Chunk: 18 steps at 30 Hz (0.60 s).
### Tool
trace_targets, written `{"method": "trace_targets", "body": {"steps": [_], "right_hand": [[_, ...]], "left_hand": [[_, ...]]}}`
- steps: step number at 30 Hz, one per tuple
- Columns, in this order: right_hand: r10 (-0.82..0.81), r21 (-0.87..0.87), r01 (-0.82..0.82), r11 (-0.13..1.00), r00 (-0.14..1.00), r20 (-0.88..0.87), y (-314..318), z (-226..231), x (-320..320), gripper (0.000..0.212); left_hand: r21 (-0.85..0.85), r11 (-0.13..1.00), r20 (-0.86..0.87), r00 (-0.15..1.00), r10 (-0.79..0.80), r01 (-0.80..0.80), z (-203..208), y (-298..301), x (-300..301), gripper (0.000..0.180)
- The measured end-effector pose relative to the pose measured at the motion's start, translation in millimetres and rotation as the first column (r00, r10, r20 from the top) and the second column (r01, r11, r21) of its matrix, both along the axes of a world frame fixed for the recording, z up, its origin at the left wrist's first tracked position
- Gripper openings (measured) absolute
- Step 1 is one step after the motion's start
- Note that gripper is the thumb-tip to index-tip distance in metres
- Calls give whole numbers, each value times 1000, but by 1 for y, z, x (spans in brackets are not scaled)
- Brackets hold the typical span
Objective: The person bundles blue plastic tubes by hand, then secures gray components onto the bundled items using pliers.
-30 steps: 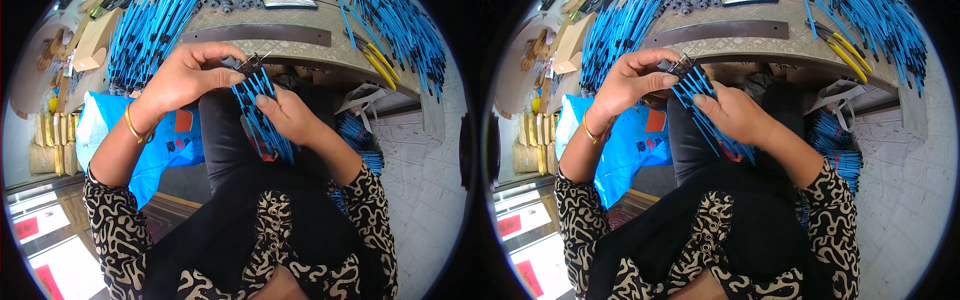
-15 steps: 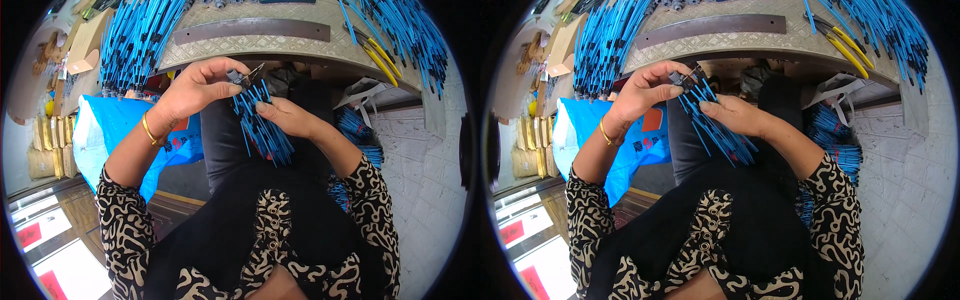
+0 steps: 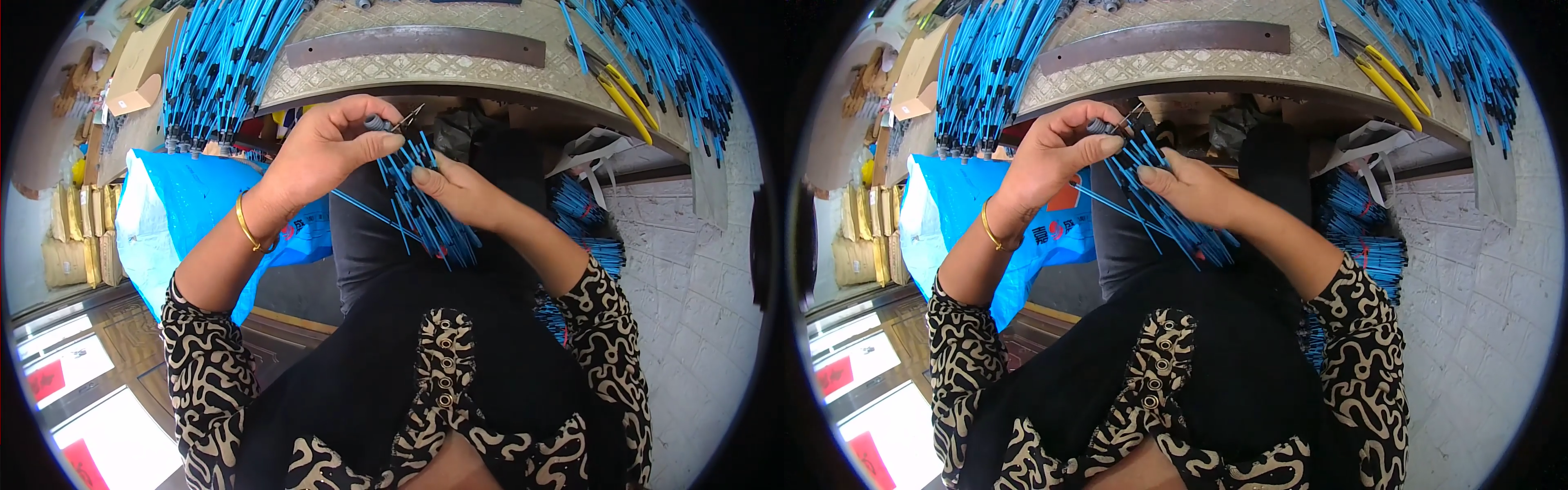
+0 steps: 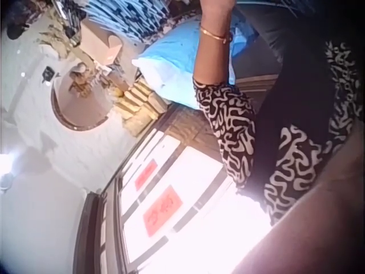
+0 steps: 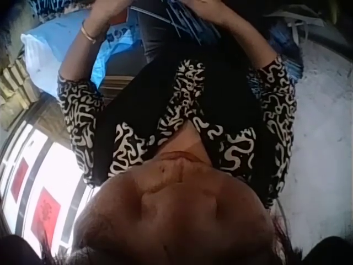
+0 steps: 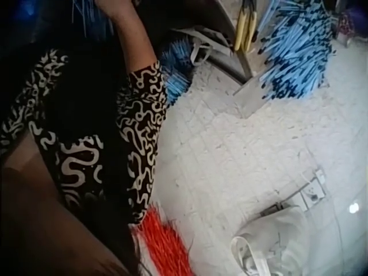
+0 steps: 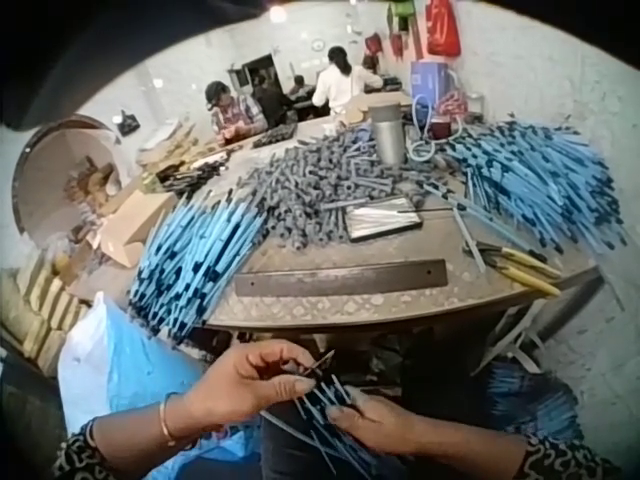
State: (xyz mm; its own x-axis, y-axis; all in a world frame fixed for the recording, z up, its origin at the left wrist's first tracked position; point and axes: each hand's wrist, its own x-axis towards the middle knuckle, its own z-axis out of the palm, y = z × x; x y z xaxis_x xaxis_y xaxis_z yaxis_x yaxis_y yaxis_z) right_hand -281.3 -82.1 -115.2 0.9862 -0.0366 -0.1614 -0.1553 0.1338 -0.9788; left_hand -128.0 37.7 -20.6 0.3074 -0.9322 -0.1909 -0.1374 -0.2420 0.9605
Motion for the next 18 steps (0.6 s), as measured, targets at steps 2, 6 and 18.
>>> {"method": "trace_targets", "body": {"steps": [2, 6, 18], "right_hand": [[-301, -182, 329, 927, 940, 163, 16, 4, -4, 41], [-285, -508, 483, 713, 862, 420, 18, 4, -9, 41], [26, -231, 13, 973, 986, 163, -19, -2, 8, 39]], "left_hand": [[-14, 1000, -26, 1000, 6, -6, -1, 0, 0, 21], [-25, 1000, -62, 998, 11, -13, 1, 1, 4, 21], [-98, 984, -237, 964, 120, -147, -17, 5, -9, 27]]}}
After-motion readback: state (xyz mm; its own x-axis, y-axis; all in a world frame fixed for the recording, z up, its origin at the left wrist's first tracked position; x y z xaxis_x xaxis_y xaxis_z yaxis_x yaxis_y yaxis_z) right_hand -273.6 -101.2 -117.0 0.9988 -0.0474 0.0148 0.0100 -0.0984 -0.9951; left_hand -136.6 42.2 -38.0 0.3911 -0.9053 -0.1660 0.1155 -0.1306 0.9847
